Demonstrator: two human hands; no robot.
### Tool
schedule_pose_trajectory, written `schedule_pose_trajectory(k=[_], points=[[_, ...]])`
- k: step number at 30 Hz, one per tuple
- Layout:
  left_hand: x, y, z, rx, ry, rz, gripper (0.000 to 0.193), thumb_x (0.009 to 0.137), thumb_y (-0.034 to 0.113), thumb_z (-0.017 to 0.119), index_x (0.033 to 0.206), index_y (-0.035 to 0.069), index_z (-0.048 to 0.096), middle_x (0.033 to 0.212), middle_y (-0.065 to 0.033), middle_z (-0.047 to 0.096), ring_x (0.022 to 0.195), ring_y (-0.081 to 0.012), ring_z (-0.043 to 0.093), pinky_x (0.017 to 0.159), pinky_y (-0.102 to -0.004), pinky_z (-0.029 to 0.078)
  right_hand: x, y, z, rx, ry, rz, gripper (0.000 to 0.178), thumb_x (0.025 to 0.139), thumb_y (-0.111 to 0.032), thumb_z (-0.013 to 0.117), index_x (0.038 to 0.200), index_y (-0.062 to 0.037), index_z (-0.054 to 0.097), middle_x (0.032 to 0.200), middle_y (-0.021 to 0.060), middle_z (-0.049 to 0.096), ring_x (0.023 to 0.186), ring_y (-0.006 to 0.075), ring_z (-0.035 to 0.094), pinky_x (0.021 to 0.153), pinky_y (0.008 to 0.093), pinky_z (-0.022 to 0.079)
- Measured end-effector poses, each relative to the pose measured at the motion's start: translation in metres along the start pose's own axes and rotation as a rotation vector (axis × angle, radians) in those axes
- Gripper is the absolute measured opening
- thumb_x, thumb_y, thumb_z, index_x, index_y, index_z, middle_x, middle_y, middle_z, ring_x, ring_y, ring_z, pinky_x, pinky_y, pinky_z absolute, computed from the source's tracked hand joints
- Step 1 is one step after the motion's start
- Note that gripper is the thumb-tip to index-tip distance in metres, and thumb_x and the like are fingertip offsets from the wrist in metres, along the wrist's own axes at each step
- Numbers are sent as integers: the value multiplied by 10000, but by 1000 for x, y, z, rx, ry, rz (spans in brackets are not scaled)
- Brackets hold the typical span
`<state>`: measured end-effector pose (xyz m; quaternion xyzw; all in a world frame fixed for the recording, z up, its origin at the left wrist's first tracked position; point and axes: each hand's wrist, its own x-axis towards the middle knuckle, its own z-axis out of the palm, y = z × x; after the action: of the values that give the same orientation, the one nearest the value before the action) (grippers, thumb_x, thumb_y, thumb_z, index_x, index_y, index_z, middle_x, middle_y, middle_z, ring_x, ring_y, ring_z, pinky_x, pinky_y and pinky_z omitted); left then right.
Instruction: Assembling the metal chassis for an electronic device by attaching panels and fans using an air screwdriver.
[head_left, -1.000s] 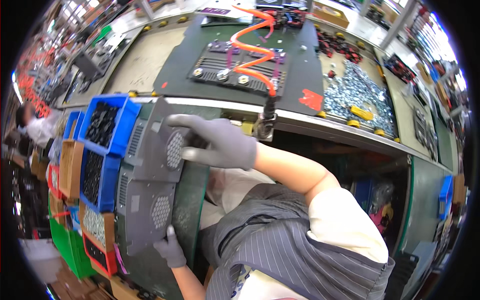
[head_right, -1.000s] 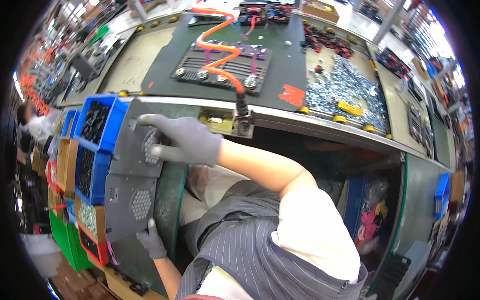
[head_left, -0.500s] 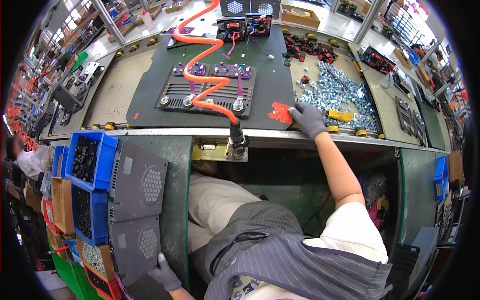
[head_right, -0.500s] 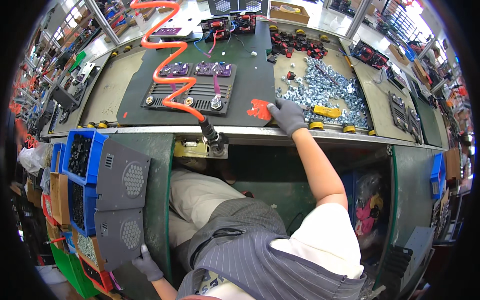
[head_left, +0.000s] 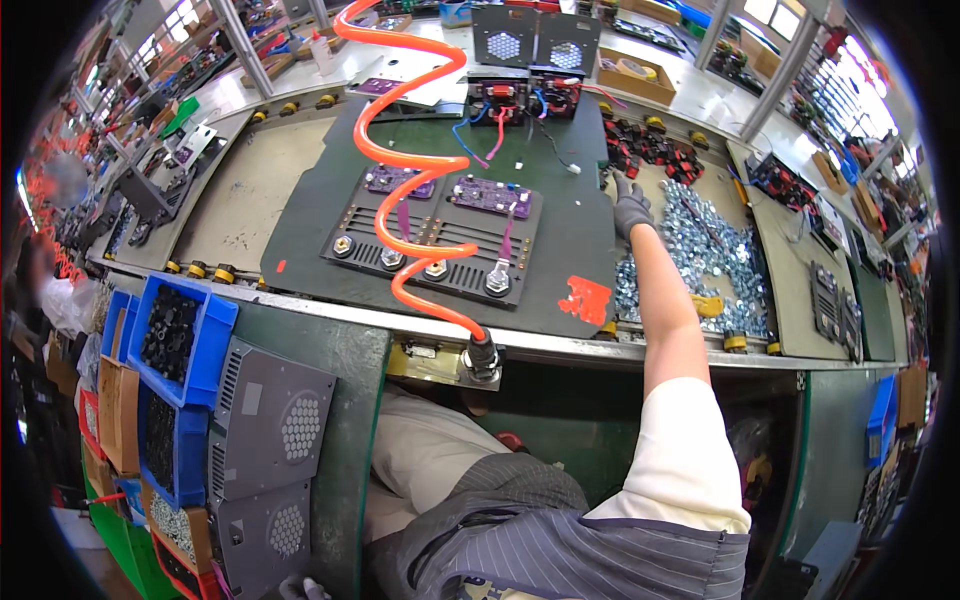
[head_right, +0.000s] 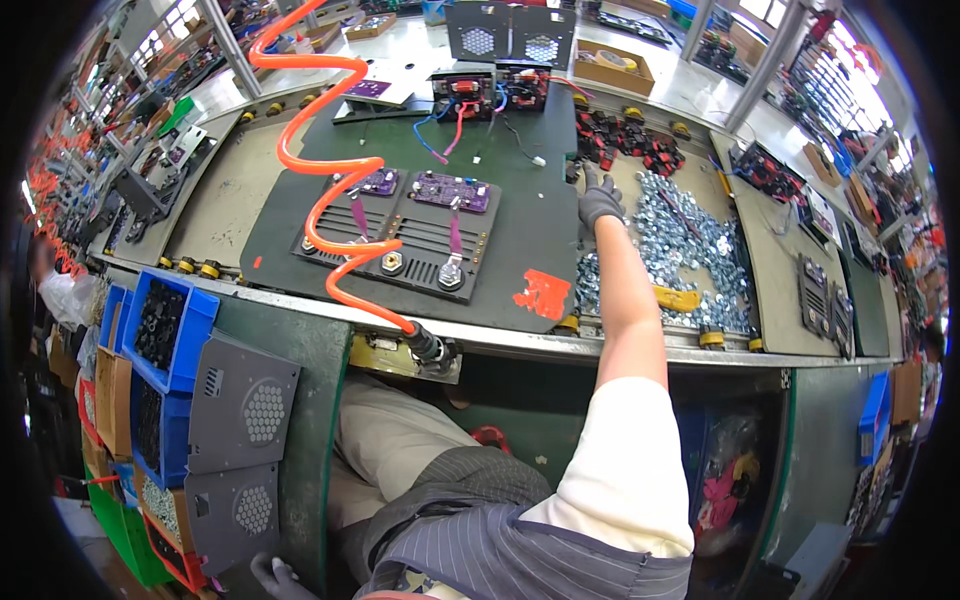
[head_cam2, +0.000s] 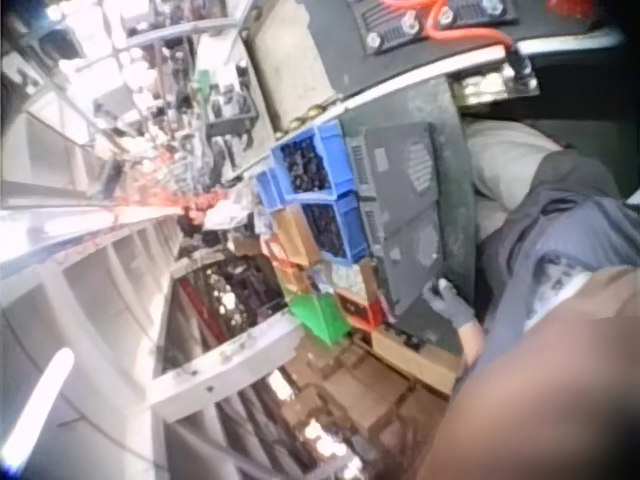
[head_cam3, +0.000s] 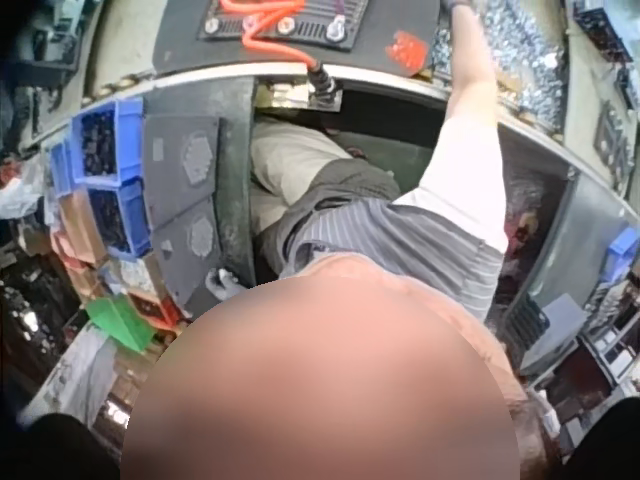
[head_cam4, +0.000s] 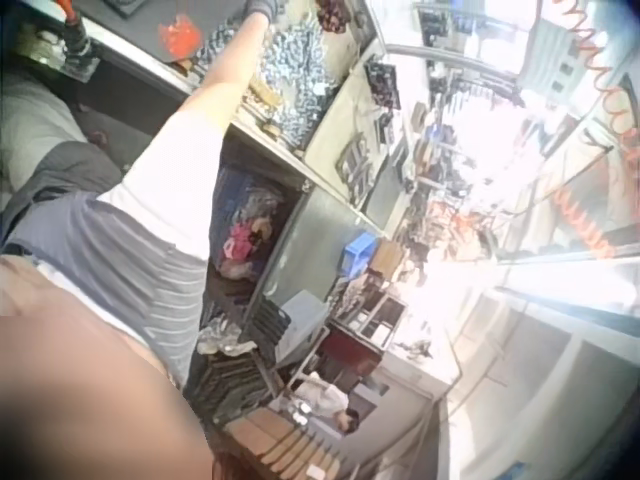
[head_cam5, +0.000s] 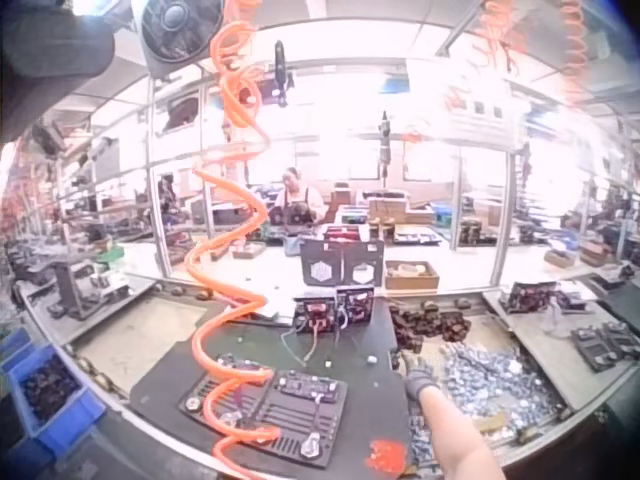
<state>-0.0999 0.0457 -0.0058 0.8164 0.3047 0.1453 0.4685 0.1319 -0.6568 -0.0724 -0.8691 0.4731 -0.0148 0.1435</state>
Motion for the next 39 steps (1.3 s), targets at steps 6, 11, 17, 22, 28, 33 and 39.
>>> schedule_pose_trajectory(k=[6,11,17,22,28,33,39], points=[[-9,10,-13,174,-569,102,184,838,135,586,987,28,577,886,-54,562,785,-141,502,698,-258,416,25,-6,9,-304,-41,-192,578,858,-468,450,1397,-351,275,1346,159,396,1232,350,402,972,494,349],[-25,65,29,22,-976,-17,240,841,205,611,994,22,585,951,-77,584,891,-170,521,825,-295,413,15,23,-2,-43,87,-266,373,852,-401,509,1142,-168,492,1129,174,558,1014,363,558,857,427,443],[-16,75,83,-105,-1221,-8,217,774,129,607,937,-15,613,902,-65,628,821,-120,563,751,-250,453,-39,58,-63,818,202,-177,263,804,-206,605,1019,-78,527,844,78,593,766,201,604,635,318,502],[-23,90,134,-180,-1333,-196,317,867,243,506,1069,8,570,933,-63,589,834,-127,544,755,-274,455,-213,-19,-87,1652,-365,-590,556,738,-71,569,1254,-106,366,1033,125,495,659,164,544,522,275,477],[-37,111,201,-983,-1644,-967,381,912,360,475,1183,93,493,1094,-104,571,989,-257,572,847,-398,486,-360,-73,-56,1612,-1053,-781,596,681,30,563,1247,-36,391,1106,100,485,867,162,526,756,293,463],[-18,93,182,-1265,-1461,-972,355,923,390,416,1133,122,516,1075,-70,582,933,-225,605,772,-412,540,-392,-119,-26,1417,-1201,-999,488,714,-6,630,1153,-54,423,1191,103,483,1086,178,478,954,339,376],[5,127,100,-729,-1344,-288,269,851,211,492,1043,33,553,984,-104,575,914,-175,574,663,-311,522,-380,-190,-51,1493,-983,-1133,294,774,21,539,1066,12,574,1085,73,508,967,143,520,825,289,455]])
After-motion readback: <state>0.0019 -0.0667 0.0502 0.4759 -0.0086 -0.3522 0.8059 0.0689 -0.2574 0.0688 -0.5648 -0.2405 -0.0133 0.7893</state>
